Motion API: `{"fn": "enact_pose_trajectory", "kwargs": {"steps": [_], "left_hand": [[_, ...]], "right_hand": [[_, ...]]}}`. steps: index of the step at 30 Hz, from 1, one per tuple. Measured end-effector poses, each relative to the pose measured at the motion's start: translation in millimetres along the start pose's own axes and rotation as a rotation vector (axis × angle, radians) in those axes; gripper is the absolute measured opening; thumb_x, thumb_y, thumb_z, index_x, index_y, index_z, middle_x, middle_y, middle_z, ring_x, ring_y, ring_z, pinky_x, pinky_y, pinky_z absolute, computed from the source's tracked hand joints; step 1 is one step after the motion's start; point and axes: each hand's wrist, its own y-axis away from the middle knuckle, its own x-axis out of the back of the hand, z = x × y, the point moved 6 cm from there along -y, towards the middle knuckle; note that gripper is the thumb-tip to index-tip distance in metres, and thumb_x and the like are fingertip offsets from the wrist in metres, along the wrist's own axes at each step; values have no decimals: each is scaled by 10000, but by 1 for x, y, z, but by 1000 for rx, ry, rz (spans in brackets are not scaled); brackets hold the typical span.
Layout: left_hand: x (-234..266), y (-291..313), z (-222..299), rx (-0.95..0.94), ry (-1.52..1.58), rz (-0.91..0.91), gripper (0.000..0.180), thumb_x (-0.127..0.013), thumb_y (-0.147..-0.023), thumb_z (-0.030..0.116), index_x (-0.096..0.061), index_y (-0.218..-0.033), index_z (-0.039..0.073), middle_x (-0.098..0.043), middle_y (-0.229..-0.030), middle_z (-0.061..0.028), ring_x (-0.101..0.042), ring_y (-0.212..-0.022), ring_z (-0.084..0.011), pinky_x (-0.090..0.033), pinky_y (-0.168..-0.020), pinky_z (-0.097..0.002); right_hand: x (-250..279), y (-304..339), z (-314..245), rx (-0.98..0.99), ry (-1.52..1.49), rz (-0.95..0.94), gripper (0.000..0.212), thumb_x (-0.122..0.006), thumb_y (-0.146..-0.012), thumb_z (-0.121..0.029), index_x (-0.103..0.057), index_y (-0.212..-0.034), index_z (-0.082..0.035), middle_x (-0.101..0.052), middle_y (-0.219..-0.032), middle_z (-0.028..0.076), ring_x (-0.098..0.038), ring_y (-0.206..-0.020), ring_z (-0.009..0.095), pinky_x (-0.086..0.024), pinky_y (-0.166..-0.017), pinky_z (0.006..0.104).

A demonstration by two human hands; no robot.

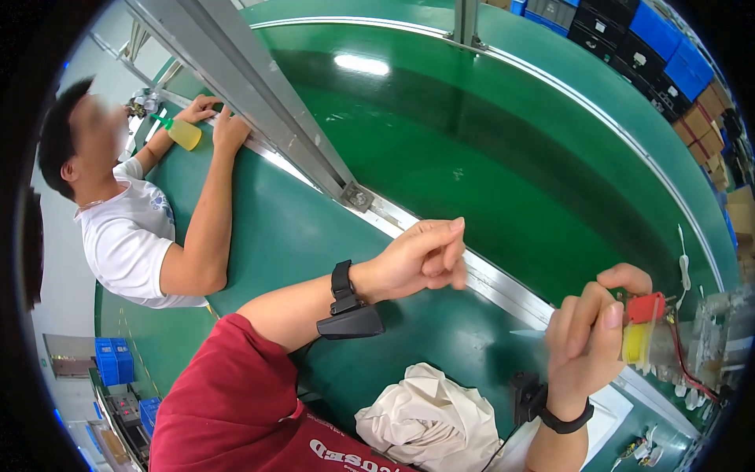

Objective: Assemble small electronic circuit boards with wires and housings on a production line.

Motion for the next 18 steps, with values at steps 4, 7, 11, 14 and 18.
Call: {"fn": "enact_pose_trajectory", "kwargs": {"steps": [4, 7, 11, 14, 18], "left_hand": [[-13, -2, 4, -111, 57, 2, 365, -441, -1005, 371, -559, -1185, 76, -599, -1215, -126, -564, -1163, -227, -460, -918, -296], [-19, 0, 9, -123, 29, 68, 385, -447, -999, 389, -544, -1205, 78, -580, -1236, -116, -543, -1186, -222, -441, -952, -333], [-19, 2, 8, -106, 14, 63, 403, -469, -990, 390, -513, -1247, 82, -538, -1293, -108, -514, -1214, -212, -420, -986, -366], [-19, 2, 6, -92, 19, 49, 410, -477, -989, 379, -494, -1272, 83, -510, -1327, -105, -506, -1217, -205, -420, -990, -366], [-19, 1, 5, -90, 30, 63, 405, -488, -986, 363, -490, -1277, 81, -521, -1302, -95, -518, -1191, -192, -422, -982, -359]], "right_hand": [[1, 1, -2, 7, 0, -3, 254, -420, -1011, -243, -414, -1138, -23, -336, -526, -24, -251, -358, 44, -210, -316, 200], [-4, 1, 0, 13, -15, -15, 250, -409, -1015, -236, -408, -1144, -21, -338, -533, -22, -251, -358, 43, -220, -313, 192], [-4, 3, 0, -39, 27, 102, 310, -491, -969, -281, -389, -1116, -28, -329, -485, -20, -251, -357, 51, -174, -341, 225], [-3, 5, -1, -36, 35, 100, 315, -491, -971, -287, -385, -1118, -29, -333, -483, -17, -256, -351, 54, -177, -336, 223], [-4, 4, -2, -29, 34, 106, 311, -488, -972, -284, -381, -1118, -30, -336, -483, -15, -257, -346, 57, -180, -331, 225]]}}
